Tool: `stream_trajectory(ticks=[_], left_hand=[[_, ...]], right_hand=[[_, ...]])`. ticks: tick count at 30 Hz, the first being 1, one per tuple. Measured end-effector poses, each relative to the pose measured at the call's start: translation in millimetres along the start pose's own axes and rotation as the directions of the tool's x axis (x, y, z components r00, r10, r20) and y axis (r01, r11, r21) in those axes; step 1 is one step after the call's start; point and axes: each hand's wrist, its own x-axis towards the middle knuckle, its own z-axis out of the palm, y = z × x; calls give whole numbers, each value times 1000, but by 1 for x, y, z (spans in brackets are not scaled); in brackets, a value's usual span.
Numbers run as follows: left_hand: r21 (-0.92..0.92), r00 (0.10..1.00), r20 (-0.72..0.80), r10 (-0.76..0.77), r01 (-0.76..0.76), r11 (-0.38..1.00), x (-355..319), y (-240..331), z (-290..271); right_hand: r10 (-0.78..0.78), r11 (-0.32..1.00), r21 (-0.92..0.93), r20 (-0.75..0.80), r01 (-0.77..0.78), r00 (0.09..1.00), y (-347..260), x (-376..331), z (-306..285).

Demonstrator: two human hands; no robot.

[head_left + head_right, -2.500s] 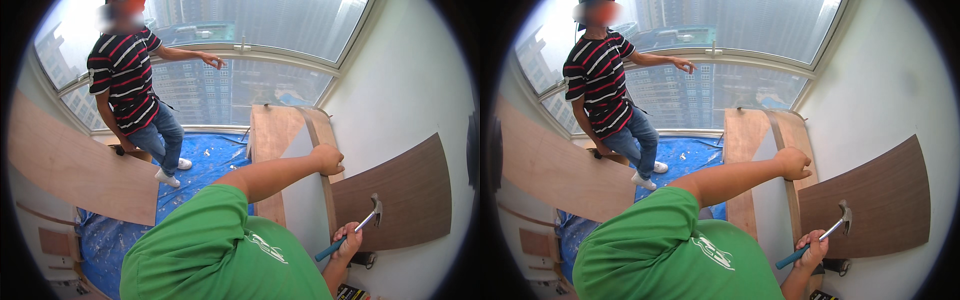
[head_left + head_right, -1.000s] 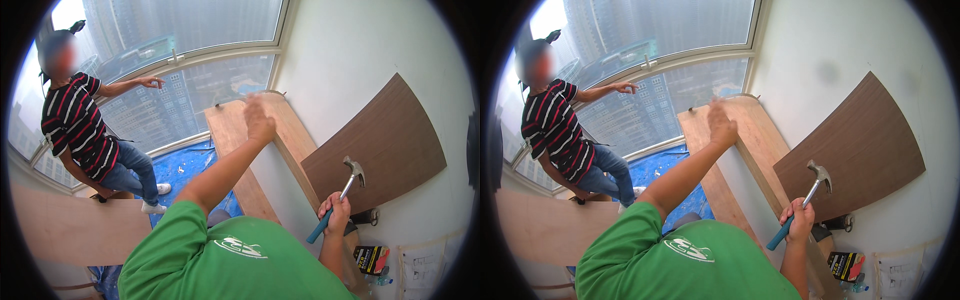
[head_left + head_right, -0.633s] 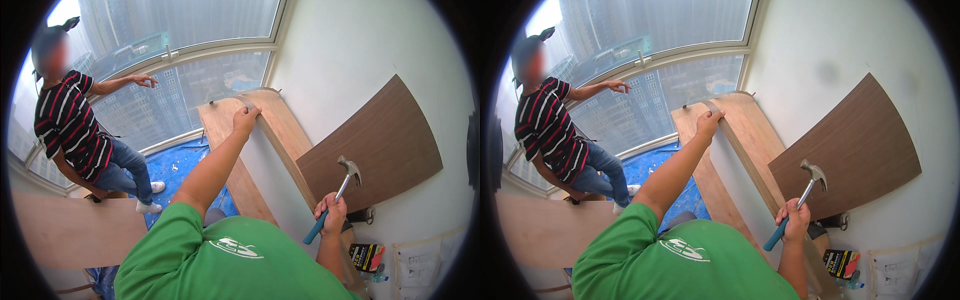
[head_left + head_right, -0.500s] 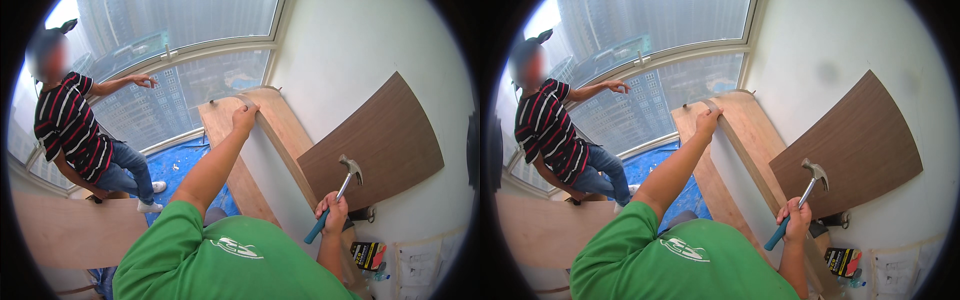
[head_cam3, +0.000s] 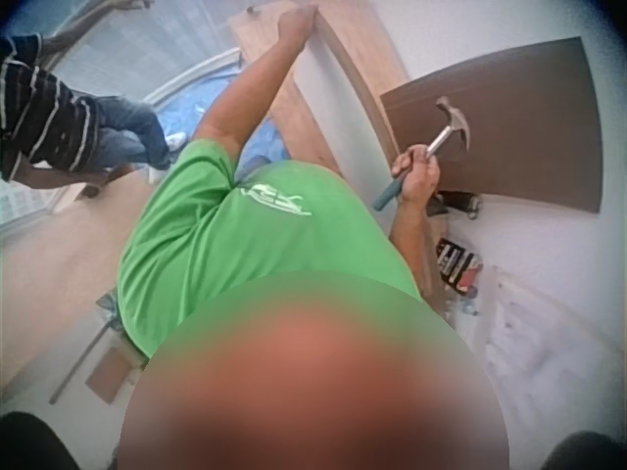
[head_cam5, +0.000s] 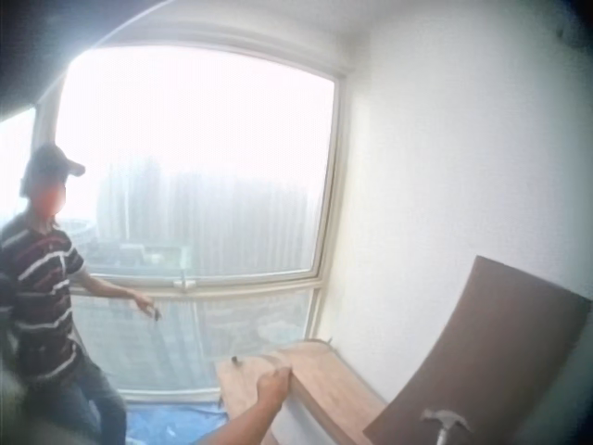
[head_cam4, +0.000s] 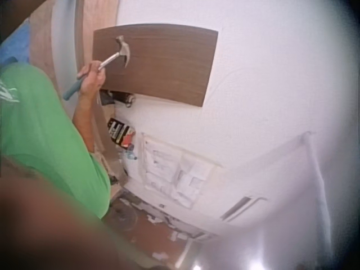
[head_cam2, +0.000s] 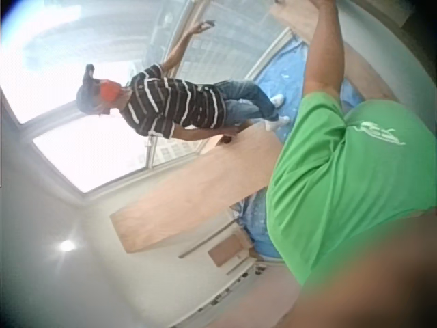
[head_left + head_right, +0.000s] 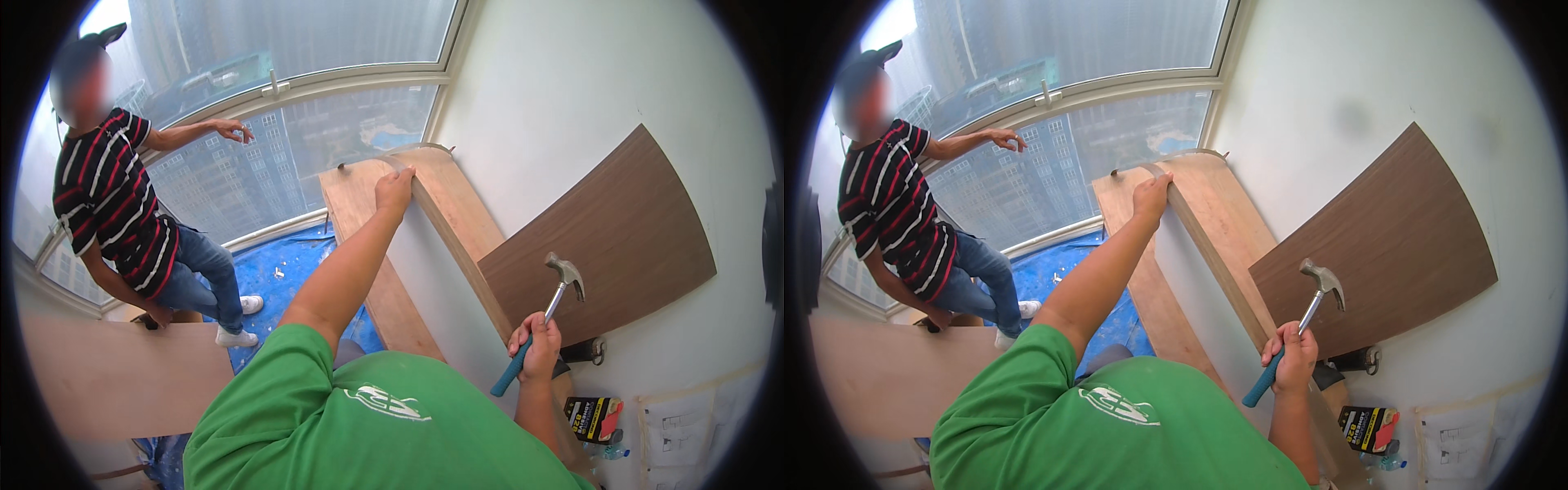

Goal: The person uses a hammer to tap a wooden trim piece onto a curved wooden panel, repeatedly adjusting its position and striking it to secure it. Another person stands nearby and gestures while the work continues.

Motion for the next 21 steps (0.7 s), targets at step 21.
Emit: stream_trajectory(ticks=[21], left_hand=[[436,505,622,598,-858,271,-87,44,32]], right_hand=[[-21,981,-194,-64,8,998,-2,-6,4]])
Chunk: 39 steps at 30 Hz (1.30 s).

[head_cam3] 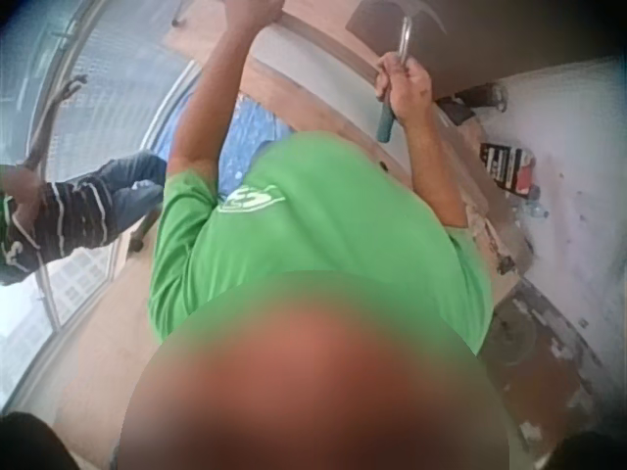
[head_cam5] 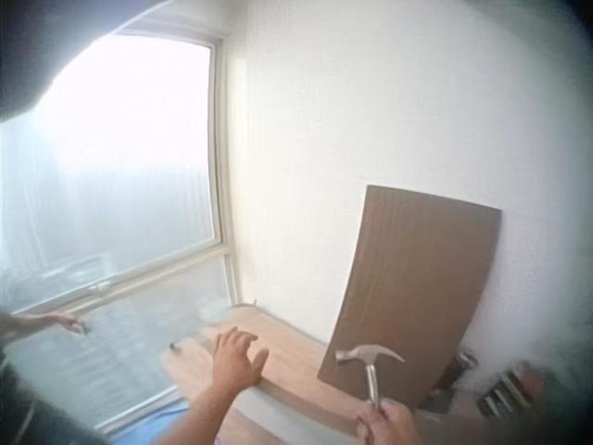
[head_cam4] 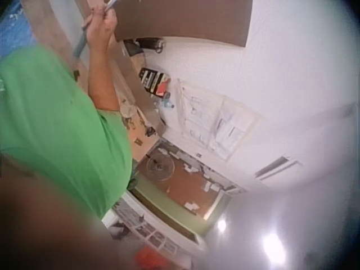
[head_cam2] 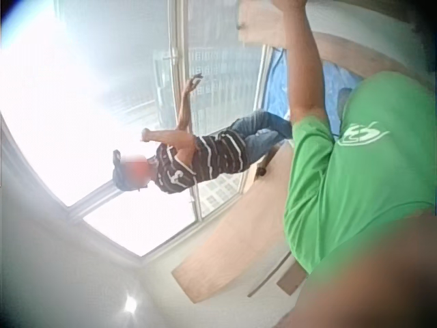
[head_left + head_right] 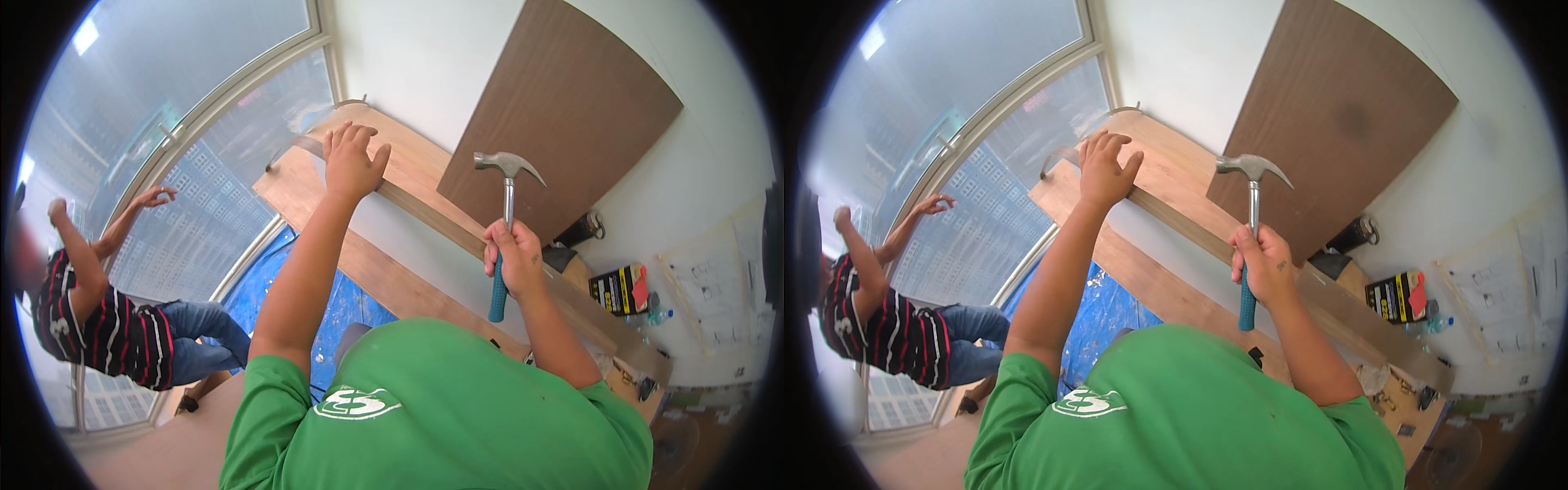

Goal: The person uses a hammer to tap a wooden trim piece onto a curved wooden panel, repeatedly adjusting its position and striking it to secure it. Another person stands nearby and gestures while the work continues.

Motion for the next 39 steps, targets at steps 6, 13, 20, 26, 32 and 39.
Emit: stream_trajectory(ticks=[6,13,20,26,32,39], left_hand=[[86,919,394,-23,-12,996,11,8,-6],[114,904,427,-30,-21,993,10,2,-17],[-47,822,532,204,-212,976,16,-5,-20],[-333,543,637,547,-446,831,27,-15,-32],[-321,325,825,463,-404,857,41,-10,-27],[-509,133,733,667,-544,667,35,14,-26]], right_hand=[[-28,996,-84,3,28,1000,-4,-4,-2],[-127,989,-87,-109,118,986,-28,-32,11],[21,994,-92,-342,-56,939,-48,-69,-19],[104,992,15,-634,-122,766,-36,-90,-10],[69,997,34,-818,-71,572,-35,-95,29],[-17,986,-83,-914,-147,406,-44,-110,64]])
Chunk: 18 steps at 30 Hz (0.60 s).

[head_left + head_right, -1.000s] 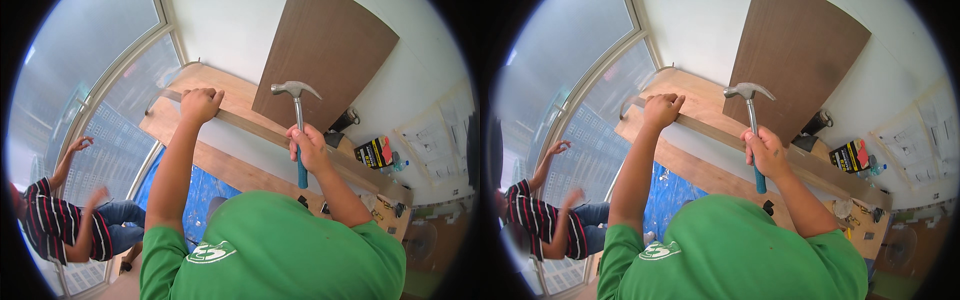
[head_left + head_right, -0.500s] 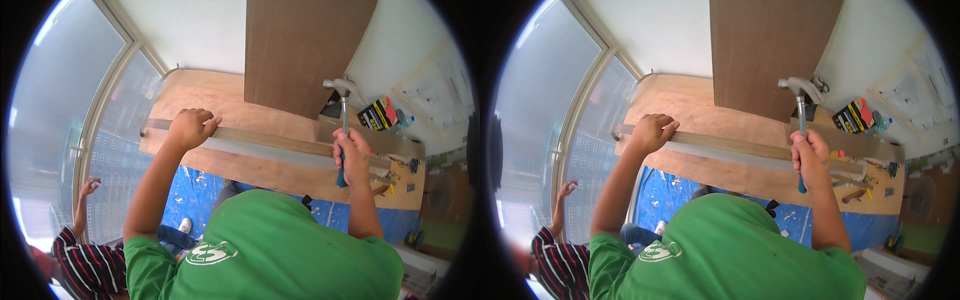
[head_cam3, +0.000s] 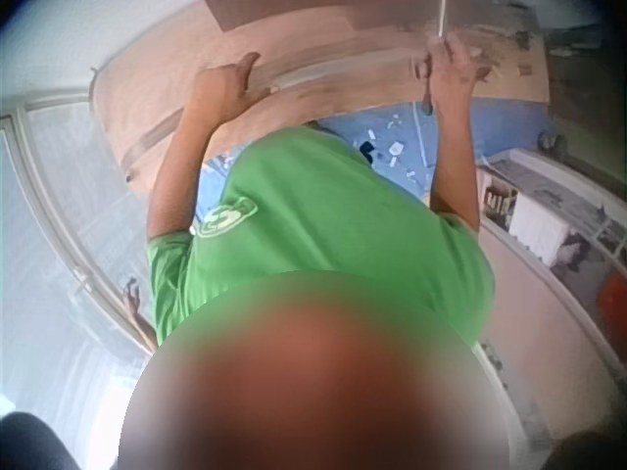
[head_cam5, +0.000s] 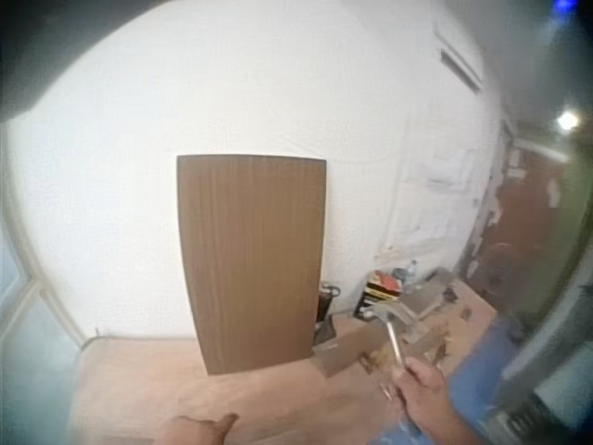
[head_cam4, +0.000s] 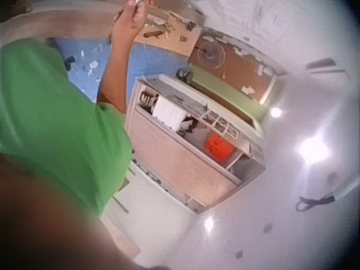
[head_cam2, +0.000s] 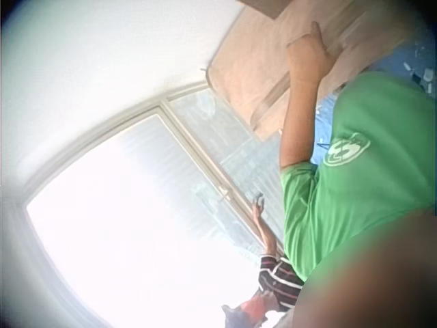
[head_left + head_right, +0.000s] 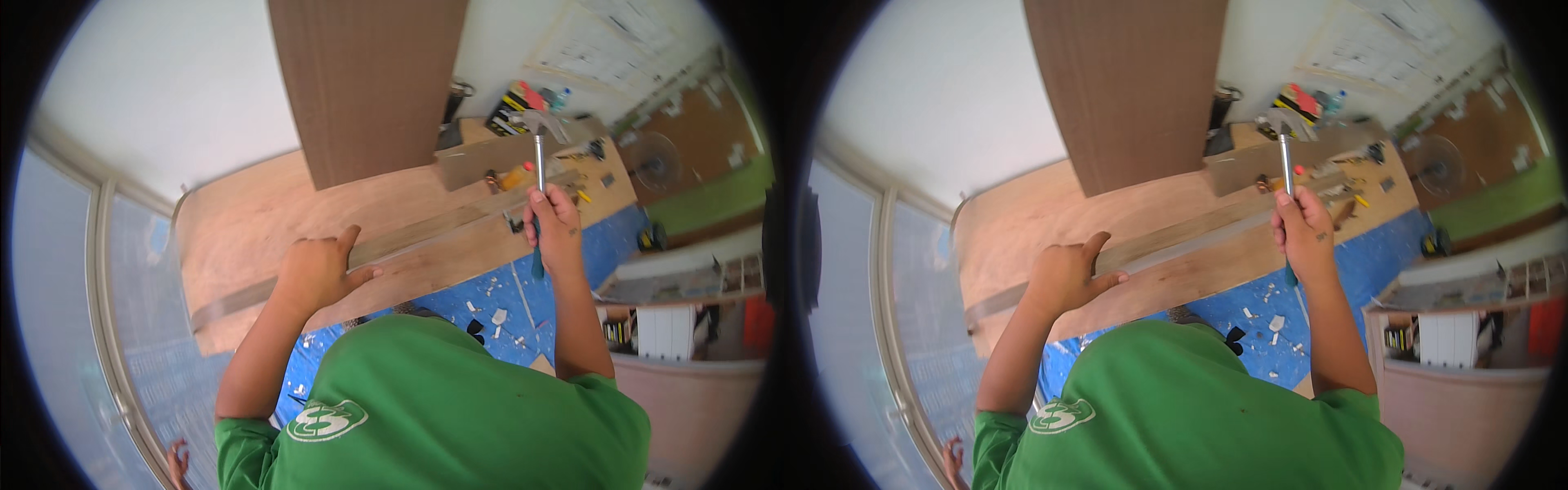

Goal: The person uses a hammer to tap a wooden trim piece onto a curved wooden panel, repeatedly adjusting its position and striking it to secure it. Another person stands nearby and gestures while the work continues.

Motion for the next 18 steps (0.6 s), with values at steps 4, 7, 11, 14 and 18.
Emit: stream_trajectory(ticks=[4,7,11,14,18], left_hand=[[-69,978,67,196,-192,979,8,-4,-1],[-148,964,48,262,-252,956,9,-5,3],[-143,975,124,185,-167,976,7,-3,6],[-142,970,153,187,-166,976,5,0,5],[-163,970,147,196,-172,972,2,3,4]], right_hand=[[-166,919,-380,-117,111,979,14,16,-37],[-15,888,-447,-261,-107,965,34,27,-66],[145,830,-457,-376,-319,915,44,45,-113],[167,777,-508,-402,-371,900,55,61,-136],[146,741,-562,-399,-368,905,71,80,-153]])
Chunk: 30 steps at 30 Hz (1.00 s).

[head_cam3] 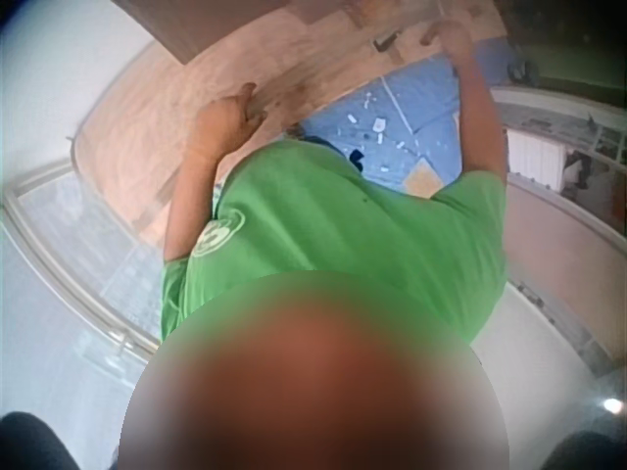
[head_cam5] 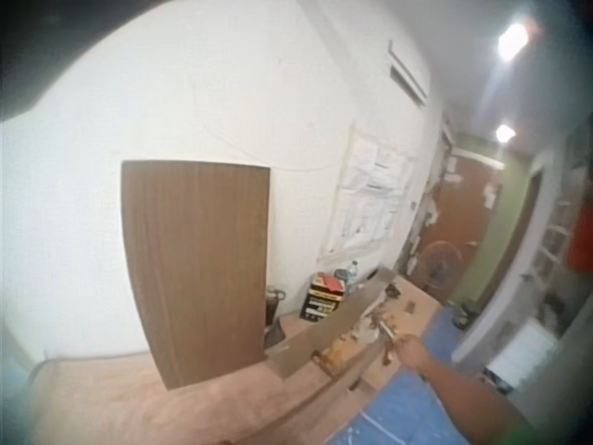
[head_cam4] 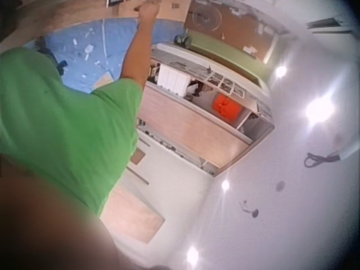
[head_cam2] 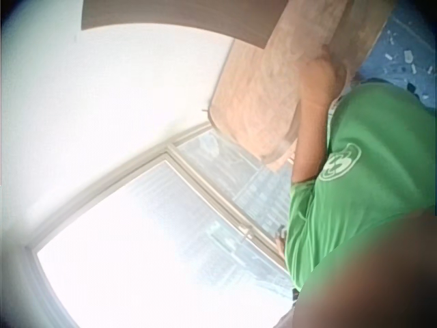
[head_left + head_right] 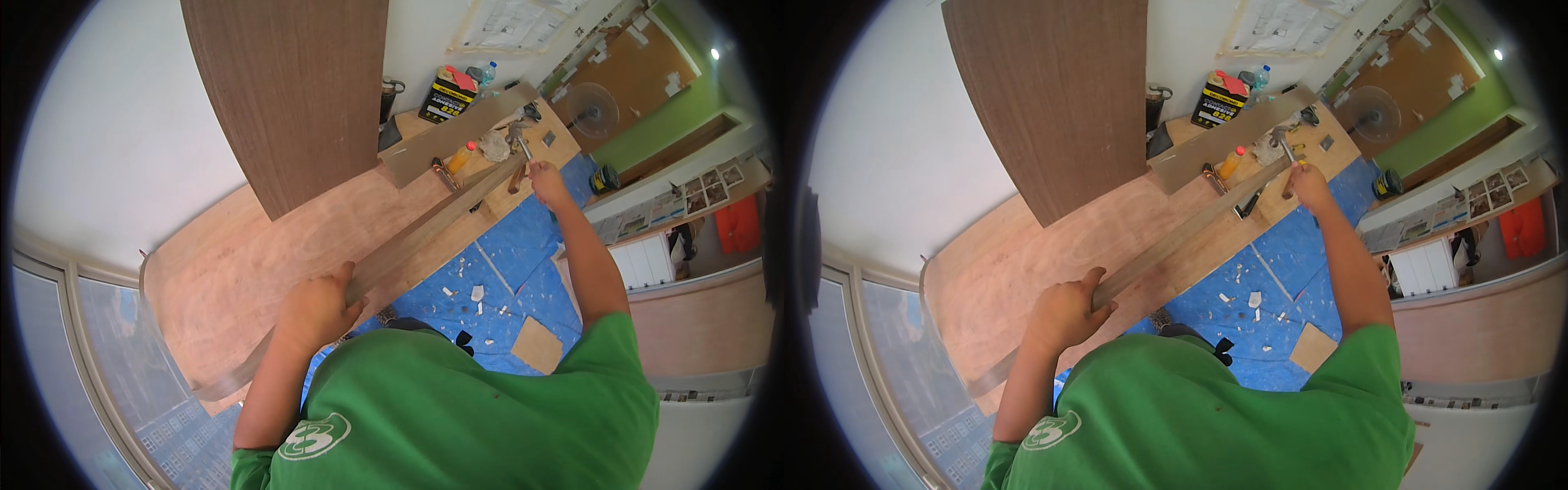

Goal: The person uses a hammer to tap a wooden trim piece onto a curved wooden panel, repeatedly adjusting its position and striking it to secure it. Another person stands nearby and gestures while the work continues.

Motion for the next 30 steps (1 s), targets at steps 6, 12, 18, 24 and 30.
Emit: stream_trajectory(ticks=[6,12,18,24,30], left_hand=[[-65,999,0,35,-35,997,-3,-1,-7],[-105,998,-48,44,-49,993,-3,0,-1],[-75,997,-46,69,-72,995,-3,-1,3],[-12,997,-39,71,-71,997,-7,0,8],[-25,998,-28,49,-50,998,-9,3,7]], right_hand=[[-2,998,-69,-42,-1,999,13,21,2],[51,998,-23,-16,-52,999,12,28,-1],[73,985,-160,55,-63,996,2,23,-6],[24,976,-220,85,-5,996,-15,-14,7],[167,980,-142,190,-141,968,-46,-80,23]])
